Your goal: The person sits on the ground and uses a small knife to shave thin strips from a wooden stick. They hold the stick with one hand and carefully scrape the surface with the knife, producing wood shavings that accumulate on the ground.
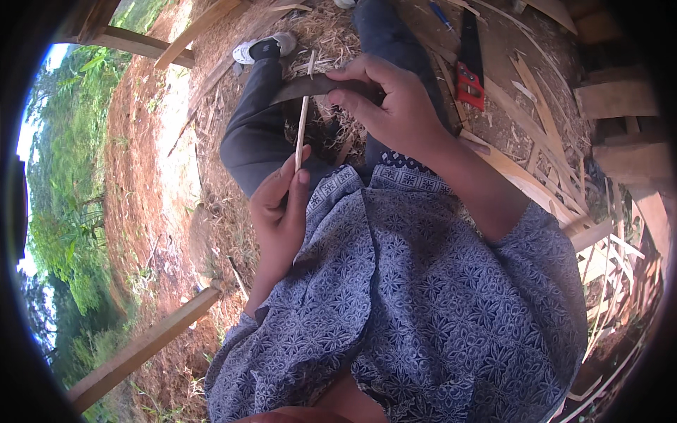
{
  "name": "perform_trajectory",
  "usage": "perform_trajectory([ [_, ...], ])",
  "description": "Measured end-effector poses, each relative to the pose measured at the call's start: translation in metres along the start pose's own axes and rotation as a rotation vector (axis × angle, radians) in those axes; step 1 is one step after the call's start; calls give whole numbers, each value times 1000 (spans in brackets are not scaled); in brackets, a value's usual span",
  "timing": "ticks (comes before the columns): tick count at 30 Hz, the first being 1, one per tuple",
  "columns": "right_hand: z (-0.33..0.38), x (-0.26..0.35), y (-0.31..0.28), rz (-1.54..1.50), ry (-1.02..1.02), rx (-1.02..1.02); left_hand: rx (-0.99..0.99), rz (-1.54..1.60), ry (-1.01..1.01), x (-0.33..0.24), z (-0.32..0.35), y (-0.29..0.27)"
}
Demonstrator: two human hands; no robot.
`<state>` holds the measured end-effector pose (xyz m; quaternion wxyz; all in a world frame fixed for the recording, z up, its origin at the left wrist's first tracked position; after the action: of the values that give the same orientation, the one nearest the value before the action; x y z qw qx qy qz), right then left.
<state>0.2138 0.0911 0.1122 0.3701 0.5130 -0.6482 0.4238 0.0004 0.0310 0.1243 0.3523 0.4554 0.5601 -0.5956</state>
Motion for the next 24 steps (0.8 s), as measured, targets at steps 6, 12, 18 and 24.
perform_trajectory([
  [6, -33, -35, -89, -143, 71, -645, 18, -7, -62, 16, 20, -6],
  [12, -12, -30, -52, -78, 191, -295, -107, 2, 51, 25, 10, -10],
  [18, 11, -4, 11, -50, 48, 34, -45, -30, 18, 22, 11, -9],
  [24, -18, -29, -31, -111, 123, -268, 20, -99, 44, 10, 19, -7],
])
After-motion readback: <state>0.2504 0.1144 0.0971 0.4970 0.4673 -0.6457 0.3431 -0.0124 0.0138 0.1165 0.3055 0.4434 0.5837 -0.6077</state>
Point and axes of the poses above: each hand's wrist, its own z-axis away from the middle knuckle, its own y-axis out of the palm, x = y × z, the point moved 5 cm from there along -z, towards the middle knuckle, and after that the axes turned 4 degrees about -x, right-handed, at the moved point
